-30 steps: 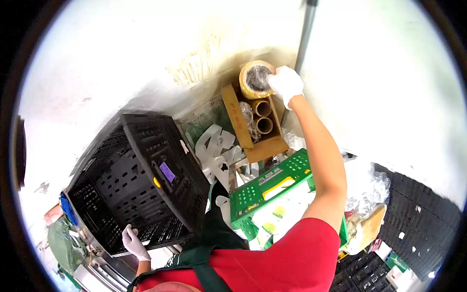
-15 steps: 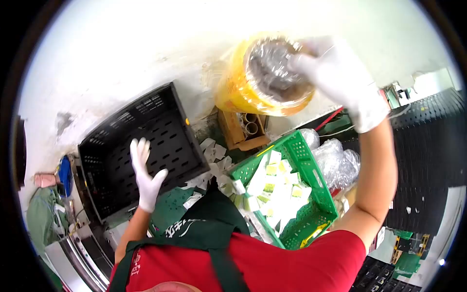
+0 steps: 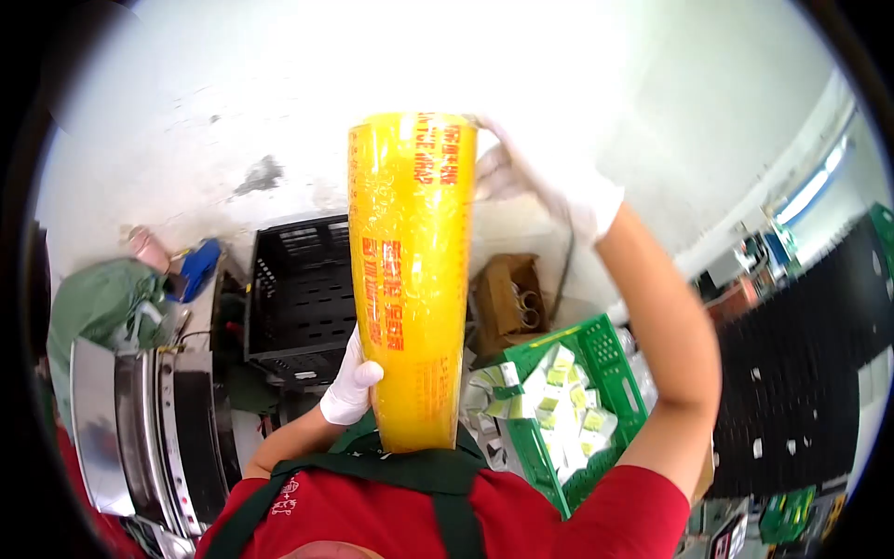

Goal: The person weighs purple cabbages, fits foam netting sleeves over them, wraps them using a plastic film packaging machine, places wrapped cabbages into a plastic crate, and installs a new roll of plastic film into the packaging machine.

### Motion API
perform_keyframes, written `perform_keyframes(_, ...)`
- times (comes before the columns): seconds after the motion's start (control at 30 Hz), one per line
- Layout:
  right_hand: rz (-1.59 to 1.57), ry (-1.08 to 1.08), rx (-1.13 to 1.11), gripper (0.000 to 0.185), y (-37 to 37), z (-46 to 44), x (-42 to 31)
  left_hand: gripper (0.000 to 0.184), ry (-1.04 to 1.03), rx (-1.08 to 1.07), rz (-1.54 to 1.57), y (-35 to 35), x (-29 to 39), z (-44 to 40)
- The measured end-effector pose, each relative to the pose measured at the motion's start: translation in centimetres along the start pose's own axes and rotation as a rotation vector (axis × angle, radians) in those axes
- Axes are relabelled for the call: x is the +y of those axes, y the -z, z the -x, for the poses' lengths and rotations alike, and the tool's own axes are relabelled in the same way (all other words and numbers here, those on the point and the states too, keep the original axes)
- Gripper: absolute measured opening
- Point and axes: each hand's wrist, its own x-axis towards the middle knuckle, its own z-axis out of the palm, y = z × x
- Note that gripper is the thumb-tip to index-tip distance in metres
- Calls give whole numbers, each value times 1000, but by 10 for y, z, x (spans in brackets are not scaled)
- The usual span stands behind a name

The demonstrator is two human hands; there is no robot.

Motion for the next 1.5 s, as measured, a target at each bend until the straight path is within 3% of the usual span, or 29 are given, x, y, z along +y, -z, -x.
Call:
perform_keyframes(0.03,-173,135,-104,66,-16,4,19,112,-31,28,-13,3,6,4)
perform_keyframes(0.07,-419,55,-106,71,-45,20,30,105,-121,116,-86,4,10,8)
perform_keyframes(0.13,-546,-32,-129,92,-105,29,70,99,-260,241,-161,5,18,8)
perform_keyframes(0.17,-356,226,-170,90,-139,34,61,94,-334,309,-217,2,20,6)
perform_keyframes(0.2,-375,434,82,86,-164,38,99,90,-399,378,-273,-2,19,4)
perform_keyframes(0.23,-551,346,2,86,-163,19,112,95,-401,471,-437,-2,10,2)
perform_keyframes(0.33,-976,206,-326,90,-148,-10,137,69,-343,657,-573,5,7,-1)
perform_keyframes(0.4,-973,195,-341,83,-142,-15,149,52,-556,747,-546,10,7,-24)
perform_keyframes(0.43,-1046,127,-416,78,-139,-15,155,30,-631,722,-672,9,5,-22)
perform_keyframes(0.47,-1118,56,-487,73,-136,-15,158,13,-633,859,-522,8,7,-30)
perform_keyframes(0.53,-1217,-66,-450,69,-141,-15,158,17,-540,913,-436,18,10,-25)
perform_keyframes(0.6,-1521,-104,-791,71,-146,-16,173,28,-360,1026,-275,58,-11,-12)
perform_keyframes(0.67,-1633,-101,-926,72,-151,-5,181,29,40,1095,-47,87,-31,5)
perform_keyframes(0.7,-1699,-115,-904,70,-153,1,181,28,282,939,71,127,-48,18)
perform_keyframes(0.73,-1761,-135,-880,68,-154,8,179,27,331,830,148,124,-45,31)
perform_keyframes(0.8,-1681,-121,-871,64,-150,13,179,29,291,1036,31,140,-28,40)
perform_keyframes(0.87,-1631,-164,-869,63,-149,16,180,39,-137,983,-125,125,19,45)
perform_keyframes(0.93,-1586,-253,-875,61,-154,12,183,69,-570,848,-389,66,66,32)
perform_keyframes(1.0,-1505,-421,-854,58,-163,12,185,101,-511,609,-804,33,86,21)
perform_keyframes(1.03,-1463,-463,-835,55,-168,14,177,83,-560,599,-789,20,84,13)
perform_keyframes(1.07,-1449,-471,-851,55,-175,9,181,41,-673,663,-660,33,79,-1)
perform_keyframes(1.13,-1441,-473,-892,52,-190,-4,193,17,-694,881,-310,45,95,-1)
perform_keyframes(1.17,-1421,-491,-911,51,-195,-7,193,19,-881,1030,-197,44,109,-14)
perform_keyframes(1.2,-1398,-508,-931,51,-200,-9,191,16,-889,958,-247,67,119,-10)
perform_keyframes(1.27,-1348,-547,-965,50,-205,-8,184,14,-661,586,-95,101,125,-23)
perform_keyframes(1.33,-1300,-593,-995,49,-210,-4,180,14,-277,373,-369,68,137,-21)
perform_keyframes(1.37,-1265,-613,-1004,49,-210,-2,179,16,-201,296,-464,54,137,-20)
perform_keyframes(1.5,-1174,-665,-1044,47,-225,3,179,25,-177,385,-361,54,103,-7)
